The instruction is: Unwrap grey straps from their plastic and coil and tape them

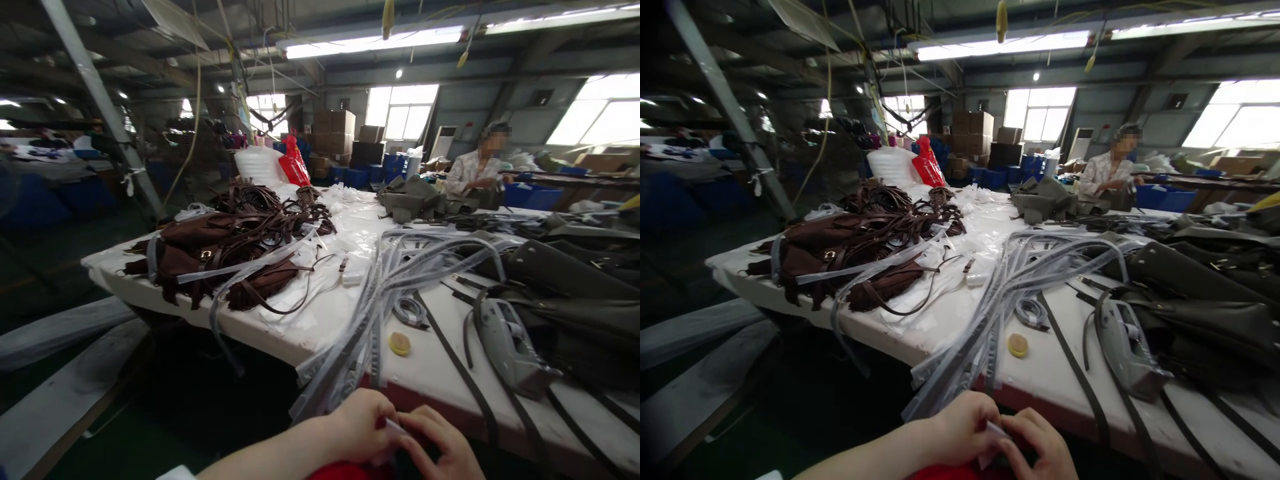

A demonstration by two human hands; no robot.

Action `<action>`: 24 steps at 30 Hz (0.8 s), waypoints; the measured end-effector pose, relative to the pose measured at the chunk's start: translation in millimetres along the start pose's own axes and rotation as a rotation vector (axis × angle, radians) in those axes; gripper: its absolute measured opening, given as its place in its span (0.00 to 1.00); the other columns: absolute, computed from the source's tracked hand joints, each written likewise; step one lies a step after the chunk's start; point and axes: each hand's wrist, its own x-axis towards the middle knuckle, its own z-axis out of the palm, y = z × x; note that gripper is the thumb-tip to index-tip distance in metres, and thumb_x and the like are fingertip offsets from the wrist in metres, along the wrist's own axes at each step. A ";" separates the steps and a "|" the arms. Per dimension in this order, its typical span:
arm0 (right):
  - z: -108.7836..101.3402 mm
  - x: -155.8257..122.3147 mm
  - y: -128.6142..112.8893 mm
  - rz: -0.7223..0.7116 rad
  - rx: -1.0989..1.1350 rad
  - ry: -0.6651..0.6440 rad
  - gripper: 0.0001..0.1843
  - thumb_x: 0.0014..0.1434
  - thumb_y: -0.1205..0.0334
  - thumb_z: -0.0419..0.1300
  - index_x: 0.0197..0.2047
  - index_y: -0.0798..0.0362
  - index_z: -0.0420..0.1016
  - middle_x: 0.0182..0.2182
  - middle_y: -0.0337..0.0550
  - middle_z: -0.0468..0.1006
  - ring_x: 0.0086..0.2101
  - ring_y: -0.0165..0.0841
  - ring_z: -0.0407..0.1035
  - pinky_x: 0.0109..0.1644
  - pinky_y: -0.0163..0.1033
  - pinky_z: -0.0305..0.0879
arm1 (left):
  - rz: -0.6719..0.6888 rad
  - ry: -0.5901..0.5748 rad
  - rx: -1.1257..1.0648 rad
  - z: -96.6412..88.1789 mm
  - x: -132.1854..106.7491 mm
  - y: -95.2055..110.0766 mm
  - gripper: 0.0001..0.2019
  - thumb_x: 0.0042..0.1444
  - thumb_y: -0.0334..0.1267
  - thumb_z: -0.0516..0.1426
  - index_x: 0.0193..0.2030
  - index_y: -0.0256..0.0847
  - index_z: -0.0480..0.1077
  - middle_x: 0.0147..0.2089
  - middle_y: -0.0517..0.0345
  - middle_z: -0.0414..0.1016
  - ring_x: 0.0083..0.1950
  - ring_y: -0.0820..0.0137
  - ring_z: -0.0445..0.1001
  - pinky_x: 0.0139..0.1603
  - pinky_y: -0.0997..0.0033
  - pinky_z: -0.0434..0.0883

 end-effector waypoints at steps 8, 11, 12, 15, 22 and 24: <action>4.9 -7.0 -21.8 0.158 0.031 0.100 0.10 0.64 0.61 0.57 0.38 0.50 0.82 0.32 0.43 0.78 0.35 0.34 0.73 0.40 0.37 0.68 | 0.024 -0.073 -0.178 8.3 7.0 -9.6 0.09 0.51 0.38 0.55 0.22 0.38 0.65 0.20 0.61 0.69 0.24 0.72 0.68 0.25 0.75 0.61; 7.8 -9.4 -19.1 0.175 0.016 0.174 0.10 0.61 0.66 0.58 0.32 0.51 0.81 0.29 0.41 0.78 0.32 0.32 0.73 0.37 0.36 0.64 | 0.061 -0.069 -0.137 11.1 8.8 -12.4 0.11 0.52 0.41 0.57 0.24 0.38 0.65 0.23 0.60 0.70 0.26 0.72 0.67 0.27 0.74 0.61; 9.3 -10.7 -17.3 0.178 0.002 0.191 0.09 0.59 0.68 0.59 0.31 0.51 0.80 0.28 0.40 0.78 0.31 0.32 0.72 0.36 0.36 0.63 | 0.076 -0.046 -0.112 12.1 9.3 -13.2 0.11 0.51 0.42 0.58 0.25 0.37 0.67 0.24 0.60 0.70 0.27 0.72 0.67 0.28 0.74 0.61; 15.8 -14.1 -12.4 0.197 -0.051 0.225 0.06 0.53 0.70 0.61 0.26 0.53 0.76 0.26 0.38 0.76 0.29 0.31 0.70 0.34 0.36 0.59 | 0.073 -0.001 -0.071 15.7 10.4 -15.4 0.11 0.48 0.42 0.61 0.25 0.37 0.67 0.25 0.60 0.69 0.28 0.73 0.64 0.28 0.74 0.58; 19.0 -17.4 -2.8 0.285 -0.080 0.168 0.13 0.50 0.59 0.66 0.22 0.53 0.68 0.22 0.35 0.72 0.25 0.30 0.65 0.29 0.35 0.55 | 0.001 -0.088 -0.157 25.6 8.6 -13.6 0.15 0.43 0.40 0.61 0.20 0.40 0.58 0.21 0.66 0.57 0.26 0.76 0.55 0.26 0.73 0.51; 2.9 -26.3 12.6 0.339 -0.068 0.178 0.14 0.57 0.53 0.62 0.25 0.52 0.71 0.24 0.38 0.74 0.26 0.32 0.67 0.30 0.35 0.58 | -0.019 -0.110 -0.171 24.2 7.1 -11.9 0.15 0.43 0.40 0.62 0.20 0.39 0.59 0.21 0.67 0.58 0.26 0.76 0.57 0.26 0.73 0.52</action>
